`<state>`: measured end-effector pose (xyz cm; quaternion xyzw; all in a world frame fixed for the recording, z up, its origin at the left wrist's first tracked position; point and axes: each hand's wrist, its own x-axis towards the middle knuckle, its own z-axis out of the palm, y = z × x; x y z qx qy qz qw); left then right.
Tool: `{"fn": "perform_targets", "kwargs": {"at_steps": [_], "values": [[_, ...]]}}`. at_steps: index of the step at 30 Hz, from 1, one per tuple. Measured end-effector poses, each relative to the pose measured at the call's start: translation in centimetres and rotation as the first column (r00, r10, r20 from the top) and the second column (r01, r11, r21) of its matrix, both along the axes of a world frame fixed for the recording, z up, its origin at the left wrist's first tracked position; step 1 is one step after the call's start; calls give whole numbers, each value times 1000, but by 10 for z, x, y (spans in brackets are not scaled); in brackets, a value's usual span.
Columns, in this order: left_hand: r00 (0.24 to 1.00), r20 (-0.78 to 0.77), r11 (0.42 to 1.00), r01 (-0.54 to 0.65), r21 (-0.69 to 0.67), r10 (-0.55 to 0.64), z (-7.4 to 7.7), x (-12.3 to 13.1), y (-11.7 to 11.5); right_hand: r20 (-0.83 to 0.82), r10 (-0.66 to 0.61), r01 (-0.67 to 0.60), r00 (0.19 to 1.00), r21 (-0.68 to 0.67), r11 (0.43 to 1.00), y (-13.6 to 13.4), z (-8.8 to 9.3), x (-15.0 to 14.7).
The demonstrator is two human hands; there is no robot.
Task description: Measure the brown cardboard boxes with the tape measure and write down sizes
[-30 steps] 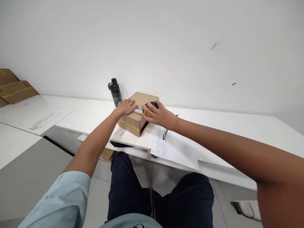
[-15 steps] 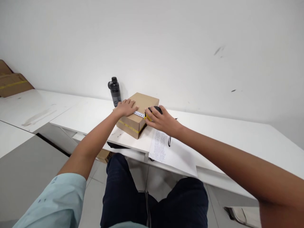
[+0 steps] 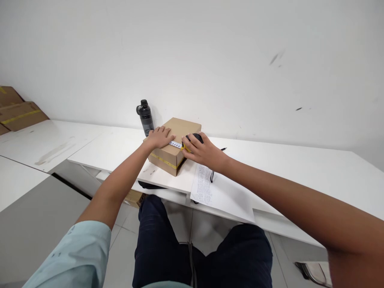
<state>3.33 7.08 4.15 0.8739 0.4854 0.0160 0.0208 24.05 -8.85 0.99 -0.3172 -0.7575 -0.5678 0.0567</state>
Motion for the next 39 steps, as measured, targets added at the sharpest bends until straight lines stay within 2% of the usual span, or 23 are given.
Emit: {"fn": "perform_targets", "kwargs": {"at_steps": [3,6,8,11,14,18,23,26,28,29,31,34,36,39], "values": [[1000,16,1000,4,-3,-4,1,-1,-2,-15,-7,7,1000,18,1000,0,-1,-1],[992,121,999,-45,-1,44,0,-2,-6,-13,-20,20,1000,4,1000,-1,0,-1],[963,226,988,-154,22,145,-2,-2,-8,9,-41,41,999,-29,999,-2,3,0],[885,344,939,-343,30,313,-7,-1,-8,6,-78,78,997,-105,991,-4,10,-1],[838,370,908,-417,-43,402,-5,-2,-6,-6,-95,93,995,-171,981,-5,18,-3],[877,283,921,-360,-151,389,8,-7,-10,24,-69,72,997,-166,983,-12,27,-4],[938,129,944,-308,-120,322,11,-16,-43,59,-23,31,998,-138,990,-36,30,4],[977,99,974,-199,104,189,11,-20,-54,64,-49,57,997,-122,991,-49,29,7],[996,84,953,-66,297,43,16,-18,-48,64,-77,83,995,-109,991,-52,28,6],[997,78,942,-14,335,-14,19,-15,-42,60,-89,95,994,-99,991,-52,28,5],[993,103,962,26,270,-56,22,-5,-26,57,-122,127,991,-80,989,-50,29,-1],[985,173,999,-21,33,15,14,11,-8,68,-180,184,981,-59,981,-42,35,-13],[979,193,997,-57,-57,67,5,15,-6,69,-228,232,971,-45,972,-33,42,-19],[983,164,995,-75,-64,85,0,9,-16,31,-346,348,938,-62,936,-18,53,-25]]}}
